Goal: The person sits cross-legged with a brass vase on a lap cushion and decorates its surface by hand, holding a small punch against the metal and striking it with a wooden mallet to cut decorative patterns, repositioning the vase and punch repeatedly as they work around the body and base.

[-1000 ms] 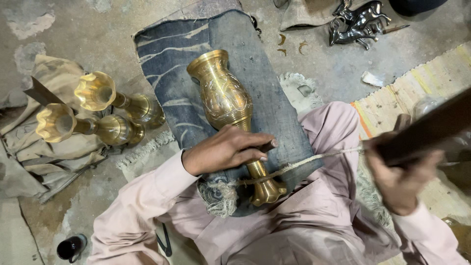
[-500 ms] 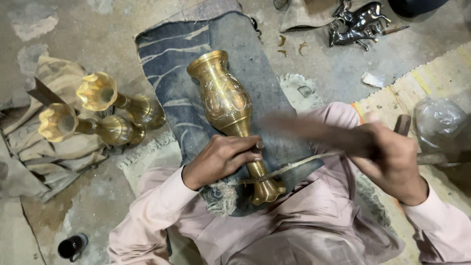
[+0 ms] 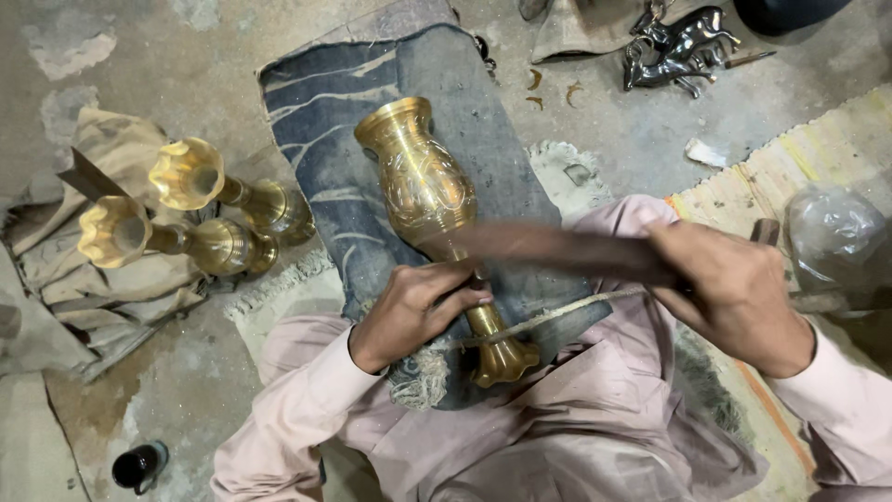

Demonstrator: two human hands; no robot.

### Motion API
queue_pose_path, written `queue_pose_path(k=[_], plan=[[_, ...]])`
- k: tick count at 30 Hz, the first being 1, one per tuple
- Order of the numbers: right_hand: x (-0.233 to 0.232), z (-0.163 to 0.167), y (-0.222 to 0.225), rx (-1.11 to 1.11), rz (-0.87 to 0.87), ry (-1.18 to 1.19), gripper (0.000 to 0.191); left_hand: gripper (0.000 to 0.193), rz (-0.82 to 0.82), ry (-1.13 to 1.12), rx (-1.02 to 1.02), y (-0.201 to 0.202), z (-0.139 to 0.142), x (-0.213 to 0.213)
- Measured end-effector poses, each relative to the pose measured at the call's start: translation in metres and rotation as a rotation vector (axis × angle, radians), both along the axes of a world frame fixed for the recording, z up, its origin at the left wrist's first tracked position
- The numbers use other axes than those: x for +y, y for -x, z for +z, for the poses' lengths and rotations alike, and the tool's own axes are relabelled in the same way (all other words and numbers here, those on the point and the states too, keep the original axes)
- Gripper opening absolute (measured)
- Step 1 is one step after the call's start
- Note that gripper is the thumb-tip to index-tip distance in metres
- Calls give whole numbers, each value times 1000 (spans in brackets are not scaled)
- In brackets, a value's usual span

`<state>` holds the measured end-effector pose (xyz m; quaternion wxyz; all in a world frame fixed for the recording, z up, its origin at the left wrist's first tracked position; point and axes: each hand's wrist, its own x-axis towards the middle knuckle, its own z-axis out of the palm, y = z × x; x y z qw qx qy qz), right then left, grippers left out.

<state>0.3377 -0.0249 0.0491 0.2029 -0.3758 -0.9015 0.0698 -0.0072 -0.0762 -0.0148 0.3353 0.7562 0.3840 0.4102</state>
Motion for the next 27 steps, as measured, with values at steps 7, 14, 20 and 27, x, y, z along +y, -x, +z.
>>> queue_pose_path(k=[7, 14, 20, 27], plan=[[-7, -10, -9, -122, -19, 21, 69, 21, 70, 43, -86, 8, -4, 4], [-53, -62, -20, 441, -259, 385, 48, 24, 534, 22, -322, 62, -3, 43], [-106, -103, -6, 709, -362, 1053, 42, 28, 590, -204, -38, 89, 0, 103], [-126, -107, 16, 835, -82, 1293, 64, 29, 444, 231, -300, 84, -1, 123]])
